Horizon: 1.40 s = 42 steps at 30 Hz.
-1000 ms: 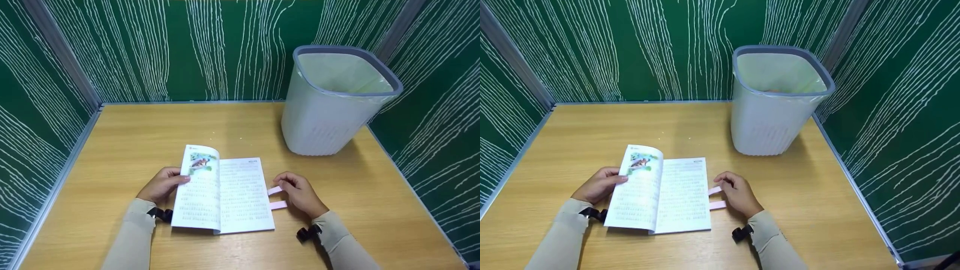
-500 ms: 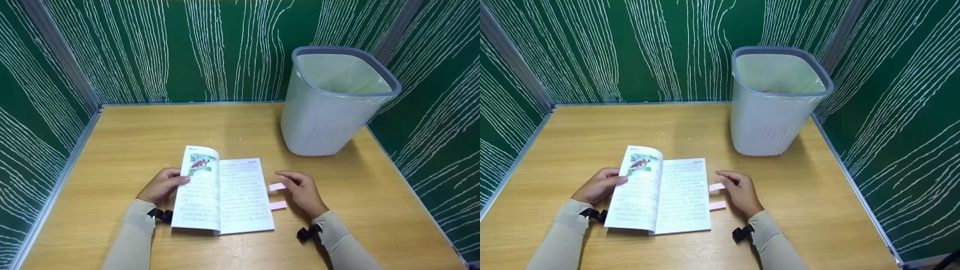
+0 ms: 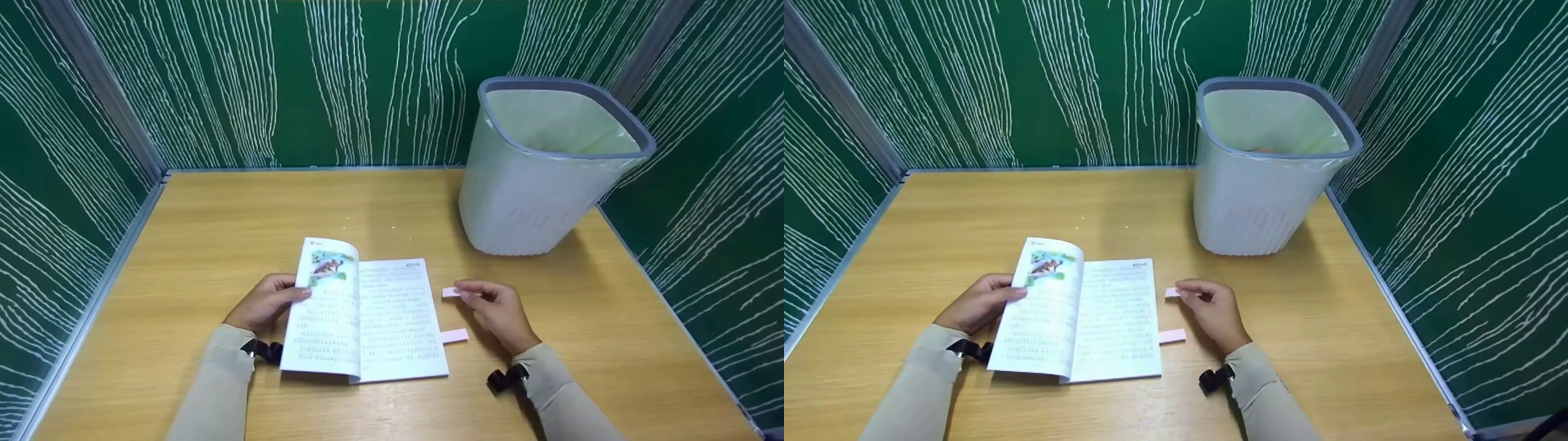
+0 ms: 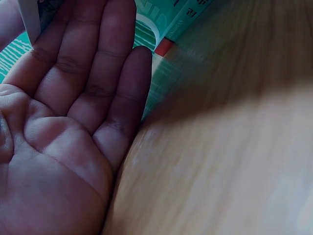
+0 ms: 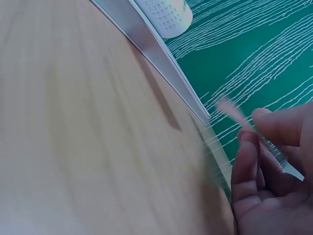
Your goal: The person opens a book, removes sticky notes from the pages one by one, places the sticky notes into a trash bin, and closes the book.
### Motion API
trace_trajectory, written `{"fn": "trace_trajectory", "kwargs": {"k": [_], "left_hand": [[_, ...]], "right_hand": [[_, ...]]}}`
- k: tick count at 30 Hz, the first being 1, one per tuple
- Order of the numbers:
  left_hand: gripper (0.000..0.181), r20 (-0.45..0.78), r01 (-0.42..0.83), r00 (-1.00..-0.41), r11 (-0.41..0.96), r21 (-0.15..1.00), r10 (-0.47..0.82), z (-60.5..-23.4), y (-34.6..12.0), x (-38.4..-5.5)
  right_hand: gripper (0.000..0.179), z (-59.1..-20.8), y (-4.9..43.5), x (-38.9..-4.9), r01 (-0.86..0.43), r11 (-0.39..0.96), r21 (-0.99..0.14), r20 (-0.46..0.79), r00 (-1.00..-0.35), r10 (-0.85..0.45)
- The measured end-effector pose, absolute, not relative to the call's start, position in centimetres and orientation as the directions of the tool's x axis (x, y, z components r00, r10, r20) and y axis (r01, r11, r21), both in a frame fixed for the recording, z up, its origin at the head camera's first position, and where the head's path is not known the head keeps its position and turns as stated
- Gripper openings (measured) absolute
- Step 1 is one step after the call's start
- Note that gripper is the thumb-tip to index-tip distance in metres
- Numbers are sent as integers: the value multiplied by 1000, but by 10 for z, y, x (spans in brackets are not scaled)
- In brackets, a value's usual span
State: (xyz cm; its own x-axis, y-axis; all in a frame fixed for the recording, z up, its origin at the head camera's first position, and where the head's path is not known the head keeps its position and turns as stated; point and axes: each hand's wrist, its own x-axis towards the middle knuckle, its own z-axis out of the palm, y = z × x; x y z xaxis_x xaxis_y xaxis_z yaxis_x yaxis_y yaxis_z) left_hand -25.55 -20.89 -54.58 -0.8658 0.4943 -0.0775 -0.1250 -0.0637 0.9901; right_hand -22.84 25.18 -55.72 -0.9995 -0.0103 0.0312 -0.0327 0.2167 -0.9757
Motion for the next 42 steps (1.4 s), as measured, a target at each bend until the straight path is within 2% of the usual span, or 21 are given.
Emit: {"fn": "trace_trajectory", "kwargs": {"k": [4,9,16,24,28,32,37,42], "left_hand": [[32,-88,-132,-868,-57,990,488,-545,-209,-255],[34,-101,-139,-874,-44,989,476,-545,-209,-254],[33,-118,-160,-877,-51,986,466,-544,-207,-255],[35,-113,-160,-866,-58,985,487,-546,-207,-257],[34,-144,-188,-876,-51,981,461,-545,-208,-253],[36,-147,-195,-880,-60,979,452,-545,-208,-252],[37,-149,-198,-879,-63,978,453,-545,-206,-253],[34,-127,-171,-880,-56,984,457,-546,-208,-253]], "right_hand": [[22,-558,252,-230,-38,271,-962,36,-999,-13],[19,-559,251,-231,-40,274,-961,41,-999,-4],[24,-559,252,-230,1,113,-994,-1,-1000,-1],[25,-549,251,-231,3,50,-999,2,-995,101],[27,-538,250,-233,-68,110,-992,79,-992,102],[23,-519,251,-237,-204,173,-963,216,-975,53],[16,-488,256,-243,-393,196,-898,391,-919,-51],[16,-466,260,-245,-490,188,-851,473,-871,-131]]}}
